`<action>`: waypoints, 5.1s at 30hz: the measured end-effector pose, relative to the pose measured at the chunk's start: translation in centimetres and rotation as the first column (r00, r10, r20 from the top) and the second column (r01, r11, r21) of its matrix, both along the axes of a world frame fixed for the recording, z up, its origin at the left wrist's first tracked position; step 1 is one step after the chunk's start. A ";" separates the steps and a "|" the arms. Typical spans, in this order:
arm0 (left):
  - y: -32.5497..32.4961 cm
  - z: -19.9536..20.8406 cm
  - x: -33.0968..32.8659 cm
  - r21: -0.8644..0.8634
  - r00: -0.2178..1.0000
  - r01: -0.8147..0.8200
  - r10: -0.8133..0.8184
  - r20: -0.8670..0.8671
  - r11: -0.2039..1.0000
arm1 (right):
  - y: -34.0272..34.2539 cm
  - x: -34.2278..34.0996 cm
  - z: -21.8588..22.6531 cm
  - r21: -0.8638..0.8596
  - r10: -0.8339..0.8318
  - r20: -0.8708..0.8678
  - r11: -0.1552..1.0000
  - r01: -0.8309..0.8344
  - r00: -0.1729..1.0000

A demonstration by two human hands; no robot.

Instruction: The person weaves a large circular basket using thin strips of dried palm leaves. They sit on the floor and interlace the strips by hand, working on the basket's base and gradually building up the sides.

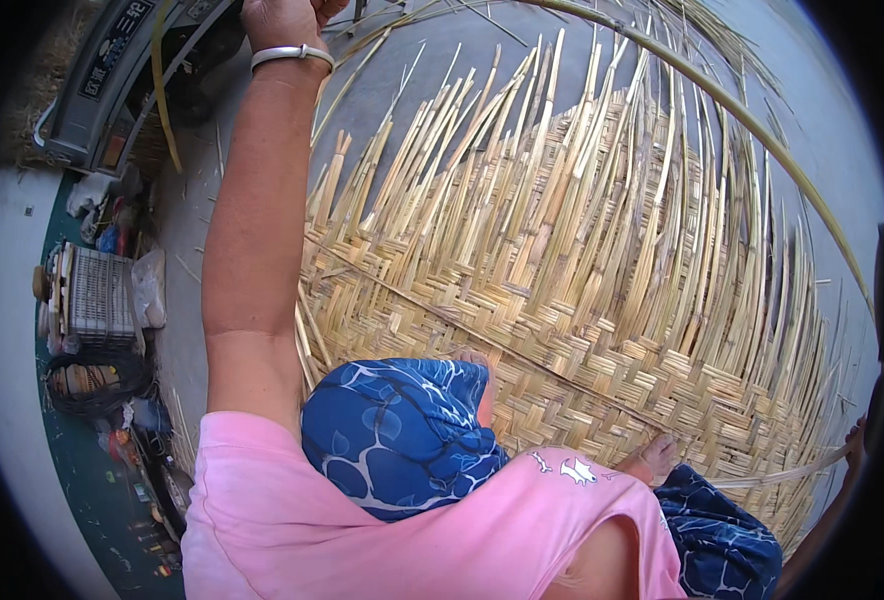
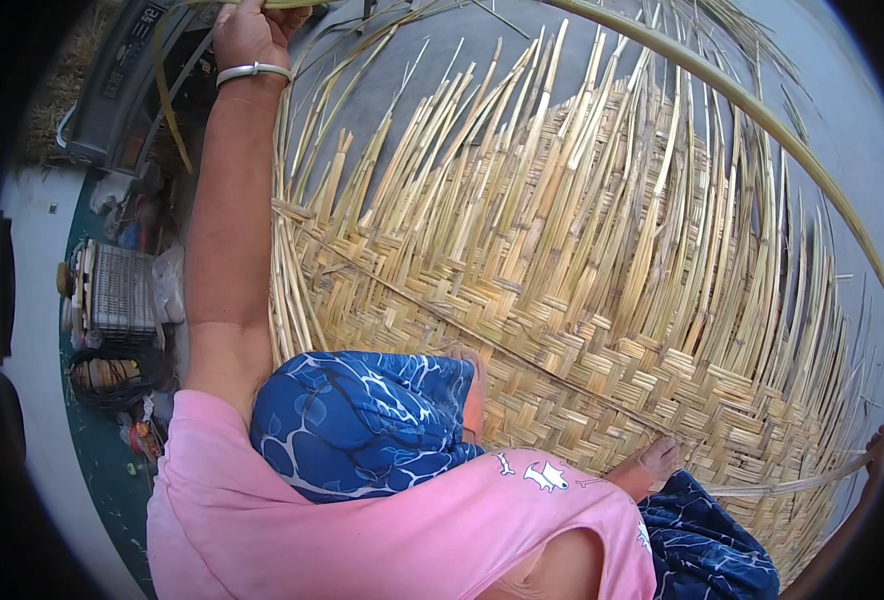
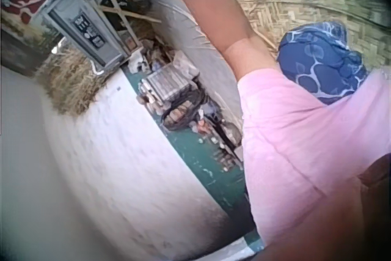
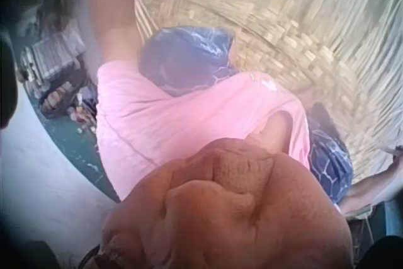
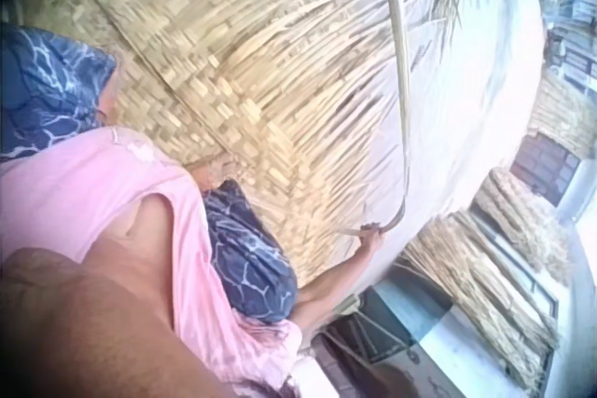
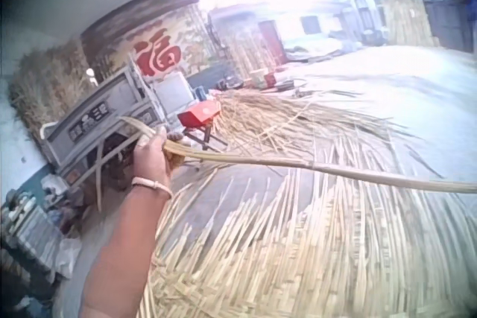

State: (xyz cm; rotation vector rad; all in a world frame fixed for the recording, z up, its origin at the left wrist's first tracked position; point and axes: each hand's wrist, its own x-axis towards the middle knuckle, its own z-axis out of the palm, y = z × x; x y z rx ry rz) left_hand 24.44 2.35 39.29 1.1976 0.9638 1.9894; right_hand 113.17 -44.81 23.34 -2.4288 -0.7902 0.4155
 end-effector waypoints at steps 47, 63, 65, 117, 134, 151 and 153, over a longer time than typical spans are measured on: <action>-16.1 -22.3 23.9 -0.938 -0.202 0.097 -0.930 0.308 -0.332 | 9.6 -33.6 -8.2 0.448 0.275 -0.862 0.806 0.387 0.425; -14.3 -23.6 22.0 -0.997 -0.232 0.080 -0.972 -0.020 0.001 | 10.6 -30.7 -10.9 0.429 0.133 -0.726 0.855 0.293 0.675; -14.7 -23.7 21.7 -0.997 -0.209 0.076 -0.977 -0.046 0.031 | 11.2 -31.1 -11.7 0.417 0.118 -0.750 0.847 0.328 0.650; -13.0 -26.5 27.5 -0.817 0.593 0.550 -0.609 0.527 -0.171 | 24.0 -37.1 -10.1 0.162 0.396 -0.648 0.907 -0.390 0.651; -12.5 -26.9 28.9 -0.459 0.024 0.648 -0.586 0.810 -0.608 | 24.8 -37.2 -7.7 0.262 0.423 -0.777 0.891 -0.371 0.467; -12.5 -22.3 32.2 -0.795 -0.448 0.313 -0.819 0.358 -0.519 | 30.0 -38.5 -5.0 0.534 0.562 -0.819 0.819 -0.210 0.111; -12.3 -21.9 32.2 -0.840 -0.447 0.309 -0.848 0.286 -0.446 | 30.2 -38.7 -4.6 0.582 0.586 -0.800 0.810 -0.073 0.129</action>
